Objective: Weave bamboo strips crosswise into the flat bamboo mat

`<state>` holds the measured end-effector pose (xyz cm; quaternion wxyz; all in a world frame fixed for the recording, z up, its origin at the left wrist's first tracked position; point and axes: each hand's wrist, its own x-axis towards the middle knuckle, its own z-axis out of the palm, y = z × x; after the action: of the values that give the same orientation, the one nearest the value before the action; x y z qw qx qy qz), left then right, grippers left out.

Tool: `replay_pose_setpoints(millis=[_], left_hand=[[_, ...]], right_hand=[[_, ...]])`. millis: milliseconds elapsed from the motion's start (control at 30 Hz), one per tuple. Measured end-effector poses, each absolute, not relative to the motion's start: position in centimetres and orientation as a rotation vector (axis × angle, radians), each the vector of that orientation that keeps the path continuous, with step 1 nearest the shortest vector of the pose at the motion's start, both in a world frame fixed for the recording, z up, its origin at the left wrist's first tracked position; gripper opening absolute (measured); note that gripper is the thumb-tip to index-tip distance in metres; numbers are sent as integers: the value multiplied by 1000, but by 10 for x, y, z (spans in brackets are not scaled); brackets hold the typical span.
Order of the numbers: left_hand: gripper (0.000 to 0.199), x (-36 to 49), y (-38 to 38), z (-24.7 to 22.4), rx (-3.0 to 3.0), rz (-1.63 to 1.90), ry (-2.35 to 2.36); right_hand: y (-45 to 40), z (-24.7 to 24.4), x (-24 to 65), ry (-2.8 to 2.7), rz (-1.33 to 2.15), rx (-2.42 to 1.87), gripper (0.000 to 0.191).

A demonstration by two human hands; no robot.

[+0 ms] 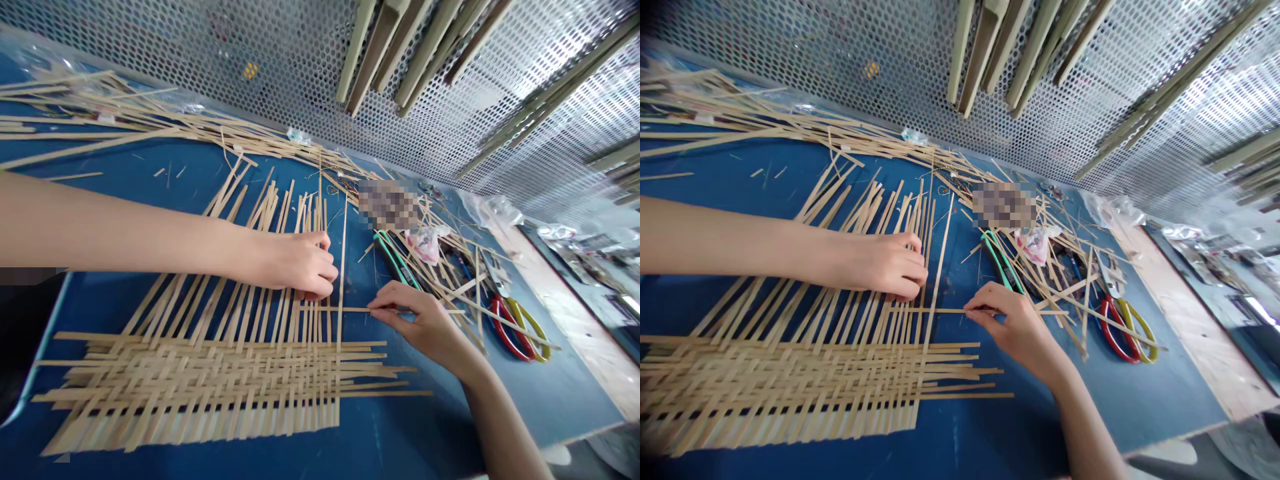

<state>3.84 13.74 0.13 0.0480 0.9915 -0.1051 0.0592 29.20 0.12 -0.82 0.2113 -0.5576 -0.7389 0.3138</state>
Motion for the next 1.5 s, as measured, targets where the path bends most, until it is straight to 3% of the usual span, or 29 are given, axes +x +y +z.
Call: replay_pose_setpoints(millis=[667, 833, 1033, 1500], left_hand=[[22, 43, 137, 4, 3245, 416, -527], [23, 42, 135, 10, 3237, 191, -493], [32, 35, 137, 9, 3174, 314, -540], [31, 40, 131, 14, 3083, 69, -396]], right_hand=[[3, -11, 292, -2038, 902, -1563, 9], [3, -10, 292, -2039, 894, -1555, 10], [3, -9, 292, -2032, 914, -1579, 10], [3, -8, 292, -2045, 909, -1560, 10]])
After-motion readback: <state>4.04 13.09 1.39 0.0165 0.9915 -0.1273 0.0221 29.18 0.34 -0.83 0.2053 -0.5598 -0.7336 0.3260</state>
